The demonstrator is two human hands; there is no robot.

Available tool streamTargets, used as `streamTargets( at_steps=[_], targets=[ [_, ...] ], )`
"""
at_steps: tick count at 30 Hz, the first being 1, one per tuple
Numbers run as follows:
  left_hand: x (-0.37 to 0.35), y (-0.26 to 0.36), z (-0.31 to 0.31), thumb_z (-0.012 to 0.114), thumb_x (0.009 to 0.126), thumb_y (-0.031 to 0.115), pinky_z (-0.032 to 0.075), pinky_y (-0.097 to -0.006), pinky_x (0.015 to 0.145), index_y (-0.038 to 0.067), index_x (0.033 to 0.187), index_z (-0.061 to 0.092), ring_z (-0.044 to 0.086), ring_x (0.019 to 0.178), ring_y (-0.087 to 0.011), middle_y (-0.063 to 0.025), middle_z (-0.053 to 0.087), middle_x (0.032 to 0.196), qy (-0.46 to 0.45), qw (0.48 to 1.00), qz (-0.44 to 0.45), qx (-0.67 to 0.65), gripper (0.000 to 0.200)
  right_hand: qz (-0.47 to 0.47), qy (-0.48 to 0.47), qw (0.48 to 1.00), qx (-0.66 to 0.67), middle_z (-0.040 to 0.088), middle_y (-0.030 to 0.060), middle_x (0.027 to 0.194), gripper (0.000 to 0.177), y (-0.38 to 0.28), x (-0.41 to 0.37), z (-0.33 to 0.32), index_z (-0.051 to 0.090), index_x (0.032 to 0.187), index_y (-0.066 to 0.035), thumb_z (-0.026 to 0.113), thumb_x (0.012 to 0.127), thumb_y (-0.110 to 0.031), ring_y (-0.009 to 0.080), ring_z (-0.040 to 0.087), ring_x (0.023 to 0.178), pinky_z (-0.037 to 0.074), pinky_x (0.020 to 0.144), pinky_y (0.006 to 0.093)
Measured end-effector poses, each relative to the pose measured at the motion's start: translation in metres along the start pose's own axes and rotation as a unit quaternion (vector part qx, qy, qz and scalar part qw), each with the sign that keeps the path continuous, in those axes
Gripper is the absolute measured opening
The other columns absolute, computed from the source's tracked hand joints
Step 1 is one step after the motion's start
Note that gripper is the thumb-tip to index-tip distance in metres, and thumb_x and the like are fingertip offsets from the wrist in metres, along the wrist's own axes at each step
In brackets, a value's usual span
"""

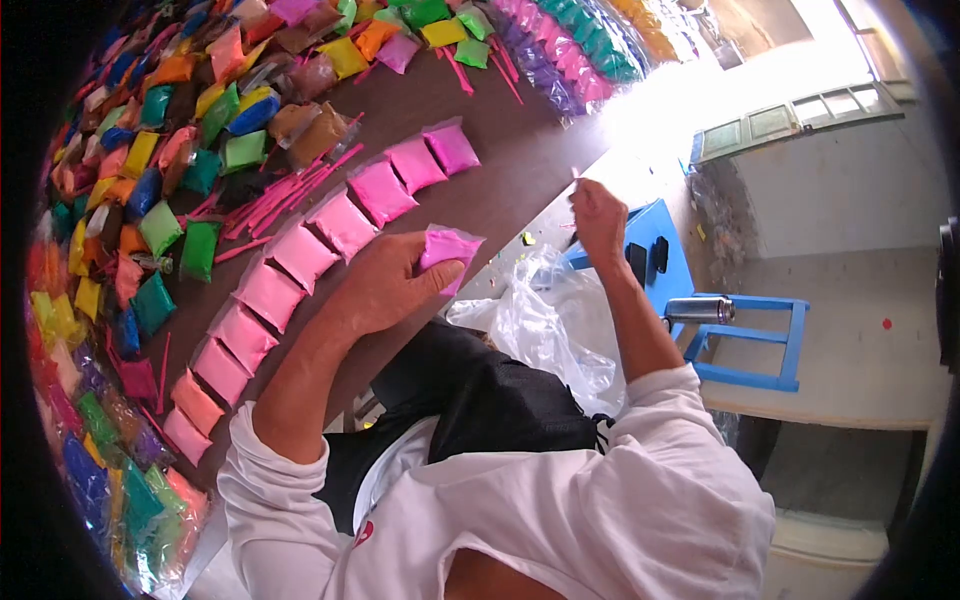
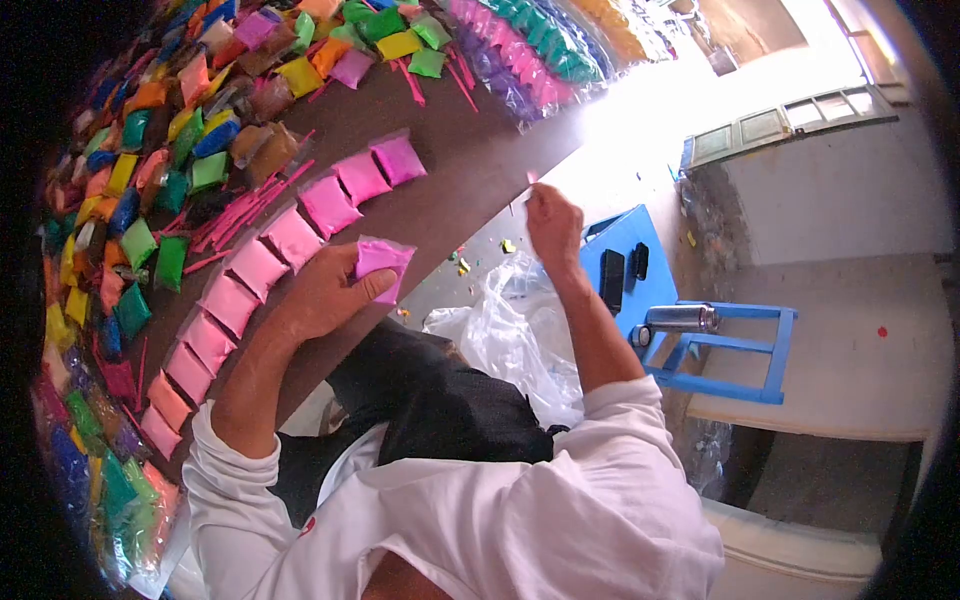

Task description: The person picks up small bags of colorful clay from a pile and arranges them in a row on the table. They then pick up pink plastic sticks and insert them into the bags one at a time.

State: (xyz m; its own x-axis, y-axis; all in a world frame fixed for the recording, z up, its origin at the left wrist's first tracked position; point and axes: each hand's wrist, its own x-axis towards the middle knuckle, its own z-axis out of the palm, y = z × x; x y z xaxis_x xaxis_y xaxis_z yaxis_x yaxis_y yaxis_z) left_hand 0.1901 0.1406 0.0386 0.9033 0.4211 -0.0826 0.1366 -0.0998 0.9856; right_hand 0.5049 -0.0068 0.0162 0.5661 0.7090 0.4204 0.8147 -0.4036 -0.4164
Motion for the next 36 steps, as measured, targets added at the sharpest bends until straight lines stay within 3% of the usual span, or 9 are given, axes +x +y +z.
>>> streamTargets(
  at_steps=[1,2,5,9,13,22,28,31,36],
  targets=[
    [0.0,0.003,0.001,0.064,0.091,0.031,0.049,-0.0331,0.07,-0.001,0.099,0.066,0.062,0.073,-0.0163,-0.0108,0.068,0.083,-0.005,1.0,-0.011,-0.003,0.033,0.064,0.032,0.997,-0.031,0.068,0.0134,0.072,0.018,0.045,0.007,0.013,0.069,0.096,-0.001,0.055,0.088,-0.01,0.0205,0.067,0.063,0.053,0.065,0.0347],
    [-0.001,0.003,0.003,0.064,0.091,0.03,0.049,-0.033,0.069,-0.001,0.099,0.066,0.062,0.073,-0.0162,-0.0107,0.068,0.083,-0.001,1.0,0.008,-0.008,0.032,0.162,0.043,0.98,0.108,0.069,0.0127,0.071,0.022,0.068,0.008,0.011,0.068,0.095,0.002,0.052,0.089,-0.012,0.0179,0.067,0.062,0.054,0.064,0.033],
    [0.0,-0.001,0.002,0.064,0.091,0.029,0.049,-0.0328,0.069,0.0,0.1,0.066,0.062,0.073,-0.016,-0.0105,0.069,0.084,0.02,0.999,0.031,-0.014,0.031,0.176,0.096,0.952,0.233,0.069,0.0133,0.077,0.027,0.034,0.008,-0.011,0.065,0.102,0.005,0.05,0.094,-0.015,0.0167,0.066,0.066,0.053,0.061,0.0272],
    [0.002,-0.003,0.003,0.065,0.09,0.028,0.049,-0.0325,0.068,0.0,0.1,0.066,0.061,0.072,-0.0159,-0.0105,0.068,0.083,0.011,0.999,0.023,-0.019,0.03,0.224,-0.053,0.888,0.398,0.068,0.012,0.079,0.03,-0.032,0.01,-0.029,0.064,0.108,0.006,0.055,0.092,-0.018,0.0162,0.065,0.068,0.052,0.064,0.0257],
    [0.002,-0.011,0.005,0.064,0.09,0.029,0.048,-0.0329,0.069,0.0,0.099,0.066,0.06,0.071,-0.017,-0.011,0.067,0.082,0.008,0.999,0.028,-0.032,0.031,0.267,-0.177,0.863,0.392,0.067,0.0109,0.081,0.031,-0.053,0.023,-0.025,0.064,0.105,0.004,0.061,0.089,-0.023,0.0138,0.062,0.068,0.05,0.064,0.0245],
    [0.002,-0.005,0.001,0.063,0.089,0.033,0.047,-0.0343,0.068,0.001,0.096,0.066,0.06,0.07,-0.0209,-0.0131,0.066,0.081,0.005,0.999,0.043,-0.005,0.033,0.134,-0.193,0.959,0.157,0.066,0.0068,0.07,0.022,-0.053,0.035,0.004,0.069,0.096,0.002,0.061,0.086,-0.016,0.0103,0.06,0.062,0.048,0.059,0.0256],
    [0.002,-0.004,0.001,0.064,0.089,0.032,0.048,-0.0338,0.069,0.001,0.096,0.066,0.061,0.071,-0.0205,-0.0129,0.067,0.081,0.007,0.999,0.049,0.003,0.031,0.035,-0.107,0.989,0.095,0.07,0.0109,0.08,0.033,-0.045,0.026,0.011,0.064,0.11,0.0,0.063,0.082,-0.016,0.0208,0.065,0.07,0.051,0.066,0.0342],
    [0.002,-0.006,0.003,0.064,0.089,0.031,0.048,-0.0333,0.069,0.001,0.097,0.066,0.061,0.071,-0.0195,-0.012,0.067,0.081,0.014,0.999,0.041,-0.02,0.031,0.039,-0.124,0.99,0.055,0.069,0.0135,0.086,0.038,-0.061,0.03,0.008,0.063,0.114,-0.003,0.066,0.08,-0.02,0.0261,0.066,0.074,0.051,0.069,0.0375],
    [0.002,-0.006,0.003,0.064,0.09,0.03,0.048,-0.0334,0.07,0.001,0.098,0.066,0.061,0.073,-0.018,-0.011,0.068,0.082,-0.001,0.999,0.034,-0.038,0.03,-0.049,-0.096,0.994,-0.015,0.065,0.0141,0.091,0.036,-0.07,0.042,0.024,0.064,0.111,-0.004,0.069,0.081,-0.022,0.0291,0.064,0.083,0.05,0.075,0.0391]
  ],
)
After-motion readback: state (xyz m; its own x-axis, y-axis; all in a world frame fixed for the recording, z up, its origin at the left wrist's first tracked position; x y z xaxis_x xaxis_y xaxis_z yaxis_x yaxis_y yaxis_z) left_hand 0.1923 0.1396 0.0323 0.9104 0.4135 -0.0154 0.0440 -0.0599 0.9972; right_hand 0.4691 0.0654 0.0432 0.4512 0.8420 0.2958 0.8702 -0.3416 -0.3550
